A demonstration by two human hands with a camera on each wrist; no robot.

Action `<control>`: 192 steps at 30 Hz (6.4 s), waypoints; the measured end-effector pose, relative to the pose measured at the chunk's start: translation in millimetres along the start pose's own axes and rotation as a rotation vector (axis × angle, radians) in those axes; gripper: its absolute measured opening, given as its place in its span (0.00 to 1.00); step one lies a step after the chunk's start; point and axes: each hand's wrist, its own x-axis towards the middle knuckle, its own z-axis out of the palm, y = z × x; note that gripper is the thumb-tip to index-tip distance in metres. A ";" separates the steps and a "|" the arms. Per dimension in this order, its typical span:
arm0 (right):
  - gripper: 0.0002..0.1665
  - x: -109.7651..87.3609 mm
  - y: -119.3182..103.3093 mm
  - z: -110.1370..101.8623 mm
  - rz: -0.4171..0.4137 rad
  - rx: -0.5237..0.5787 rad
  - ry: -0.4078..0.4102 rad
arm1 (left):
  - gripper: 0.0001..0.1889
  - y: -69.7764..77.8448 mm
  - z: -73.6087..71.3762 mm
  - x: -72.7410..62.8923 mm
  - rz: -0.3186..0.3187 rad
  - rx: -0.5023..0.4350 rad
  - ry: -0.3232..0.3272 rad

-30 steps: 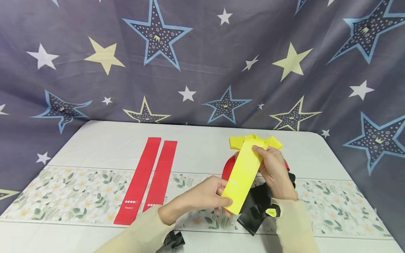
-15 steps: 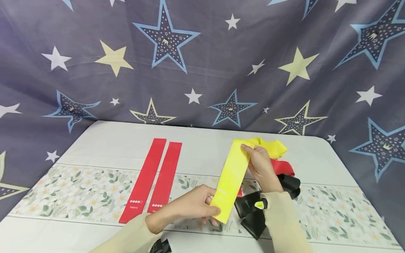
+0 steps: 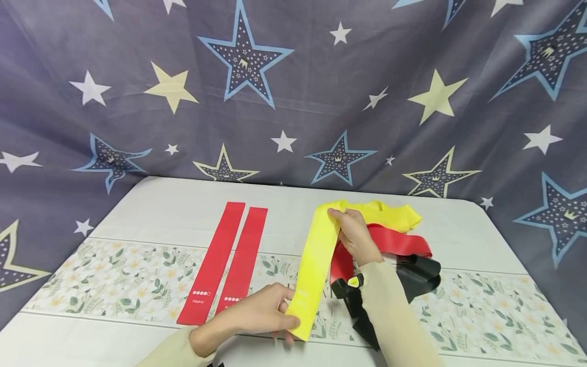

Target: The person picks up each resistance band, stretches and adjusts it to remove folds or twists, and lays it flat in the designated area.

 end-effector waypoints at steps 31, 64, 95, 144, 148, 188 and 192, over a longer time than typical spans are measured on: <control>0.19 72.4 48.5 64.5 0.129 -0.486 -0.017 | 0.08 -32.5 -25.4 -31.7 -0.243 0.039 0.040; 0.09 103.2 42.4 71.6 -0.102 -0.704 0.133 | 0.14 -42.6 -41.4 -28.7 -0.281 -0.021 0.035; 0.17 56.1 -0.9 13.8 -0.088 -0.694 0.064 | 0.17 -31.2 -53.6 -35.3 -0.209 0.121 0.121; 0.13 -62.4 22.9 -20.3 -0.114 -1.261 -0.211 | 0.02 3.6 -16.2 55.9 0.114 0.283 0.163; 0.14 -62.7 28.9 -19.7 -0.119 -1.286 -0.222 | 0.02 4.5 -14.0 58.7 0.106 0.300 0.164; 0.06 -114.9 -52.5 12.4 -0.602 -1.315 -0.208 | 0.11 19.7 -5.3 72.5 0.354 0.174 0.190; 0.05 -116.3 -68.6 17.3 -0.633 -1.327 -0.180 | 0.12 22.1 -6.2 74.5 0.347 0.146 0.191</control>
